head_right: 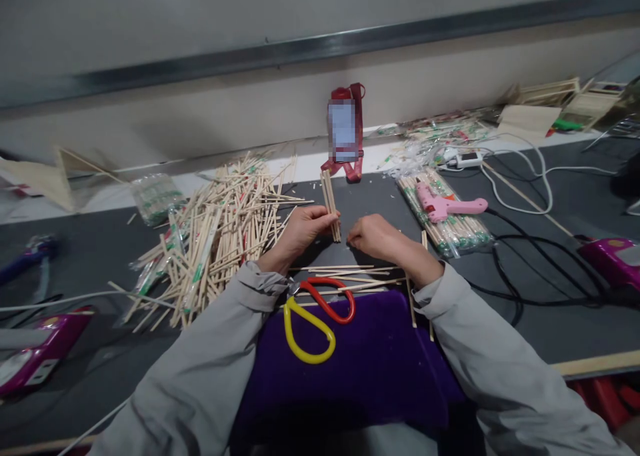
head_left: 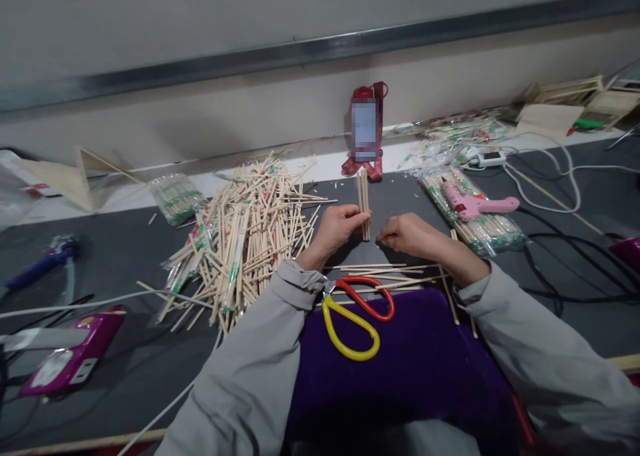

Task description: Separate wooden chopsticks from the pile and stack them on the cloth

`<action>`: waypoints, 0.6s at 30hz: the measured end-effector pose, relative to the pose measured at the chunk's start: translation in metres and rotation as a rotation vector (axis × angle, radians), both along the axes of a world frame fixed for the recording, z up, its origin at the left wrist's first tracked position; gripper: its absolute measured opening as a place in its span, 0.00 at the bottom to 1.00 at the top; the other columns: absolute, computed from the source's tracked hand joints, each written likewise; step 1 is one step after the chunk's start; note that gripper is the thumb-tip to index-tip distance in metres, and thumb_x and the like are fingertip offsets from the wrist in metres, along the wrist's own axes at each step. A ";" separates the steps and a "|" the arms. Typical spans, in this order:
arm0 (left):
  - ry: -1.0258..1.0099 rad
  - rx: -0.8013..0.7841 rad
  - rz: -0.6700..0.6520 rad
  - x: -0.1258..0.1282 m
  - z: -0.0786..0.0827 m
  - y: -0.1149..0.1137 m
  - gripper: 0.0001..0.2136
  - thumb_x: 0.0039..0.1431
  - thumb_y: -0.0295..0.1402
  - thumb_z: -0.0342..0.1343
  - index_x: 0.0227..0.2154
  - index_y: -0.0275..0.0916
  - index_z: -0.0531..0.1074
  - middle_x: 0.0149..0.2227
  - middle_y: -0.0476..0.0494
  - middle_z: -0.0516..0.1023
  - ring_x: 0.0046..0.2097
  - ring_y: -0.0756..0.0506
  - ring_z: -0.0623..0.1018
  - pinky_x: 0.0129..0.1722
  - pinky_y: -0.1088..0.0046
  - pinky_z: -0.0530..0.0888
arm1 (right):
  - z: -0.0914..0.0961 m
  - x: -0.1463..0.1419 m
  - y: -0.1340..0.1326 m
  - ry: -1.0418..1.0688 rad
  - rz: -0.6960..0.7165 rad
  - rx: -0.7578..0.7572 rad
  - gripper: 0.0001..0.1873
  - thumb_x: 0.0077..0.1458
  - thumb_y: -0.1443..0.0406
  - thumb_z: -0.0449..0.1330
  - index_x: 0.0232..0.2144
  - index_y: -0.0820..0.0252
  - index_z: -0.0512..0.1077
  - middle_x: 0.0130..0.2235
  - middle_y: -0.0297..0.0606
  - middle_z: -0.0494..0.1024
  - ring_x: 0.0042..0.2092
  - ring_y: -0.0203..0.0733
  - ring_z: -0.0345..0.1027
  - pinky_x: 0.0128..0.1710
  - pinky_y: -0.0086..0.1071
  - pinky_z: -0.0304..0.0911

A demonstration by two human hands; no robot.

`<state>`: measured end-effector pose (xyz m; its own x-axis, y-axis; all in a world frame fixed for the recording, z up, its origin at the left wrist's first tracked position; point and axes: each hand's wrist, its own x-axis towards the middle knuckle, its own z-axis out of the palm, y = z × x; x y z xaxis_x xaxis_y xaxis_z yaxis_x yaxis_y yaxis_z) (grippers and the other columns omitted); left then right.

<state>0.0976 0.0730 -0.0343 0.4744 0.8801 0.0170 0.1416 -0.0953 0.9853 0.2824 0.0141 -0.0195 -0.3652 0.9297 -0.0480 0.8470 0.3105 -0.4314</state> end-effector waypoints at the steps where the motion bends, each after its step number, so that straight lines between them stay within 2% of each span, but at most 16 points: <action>1: 0.002 0.009 0.001 0.000 0.000 0.000 0.15 0.50 0.44 0.61 0.23 0.34 0.75 0.23 0.49 0.71 0.25 0.53 0.68 0.26 0.77 0.66 | -0.001 -0.003 -0.001 -0.040 0.022 -0.008 0.15 0.52 0.70 0.55 0.39 0.60 0.80 0.37 0.39 0.82 0.38 0.39 0.74 0.35 0.27 0.60; 4: -0.007 0.033 0.023 0.000 0.001 0.001 0.15 0.50 0.44 0.61 0.23 0.34 0.75 0.23 0.49 0.71 0.25 0.53 0.68 0.27 0.77 0.66 | -0.004 -0.014 -0.004 -0.098 0.041 -0.017 0.15 0.54 0.68 0.55 0.41 0.59 0.78 0.40 0.40 0.82 0.39 0.40 0.74 0.36 0.27 0.59; 7: -0.035 0.042 0.056 0.000 0.001 0.001 0.16 0.49 0.45 0.62 0.22 0.35 0.74 0.22 0.49 0.70 0.25 0.53 0.67 0.26 0.77 0.67 | -0.004 -0.023 -0.007 -0.143 0.048 0.004 0.12 0.58 0.66 0.53 0.39 0.59 0.76 0.39 0.41 0.81 0.40 0.41 0.74 0.36 0.27 0.59; 10: -0.055 0.052 0.077 0.000 0.000 0.003 0.16 0.49 0.45 0.61 0.22 0.35 0.73 0.23 0.50 0.70 0.25 0.53 0.68 0.26 0.77 0.67 | -0.002 -0.028 -0.005 -0.212 0.009 0.007 0.13 0.61 0.65 0.50 0.41 0.60 0.73 0.39 0.43 0.80 0.39 0.42 0.74 0.35 0.29 0.59; 13: -0.047 0.079 0.110 -0.002 -0.003 0.006 0.16 0.51 0.46 0.60 0.22 0.35 0.73 0.22 0.50 0.70 0.25 0.53 0.68 0.26 0.77 0.67 | 0.001 -0.026 0.010 -0.320 -0.052 -0.015 0.14 0.62 0.65 0.49 0.44 0.61 0.71 0.42 0.45 0.80 0.41 0.43 0.74 0.35 0.30 0.60; 18: -0.072 0.040 0.145 -0.004 -0.007 0.010 0.16 0.50 0.46 0.61 0.24 0.35 0.73 0.24 0.49 0.71 0.26 0.53 0.69 0.27 0.77 0.69 | -0.001 -0.010 0.055 -0.452 -0.146 -0.041 0.17 0.62 0.66 0.48 0.50 0.66 0.69 0.44 0.55 0.78 0.44 0.48 0.74 0.37 0.33 0.62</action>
<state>0.0941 0.0833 -0.0411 0.3387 0.9373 0.0826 0.0862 -0.1184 0.9892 0.2726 0.0689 -0.0205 -0.1651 0.9637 -0.2099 0.9861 0.1649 -0.0189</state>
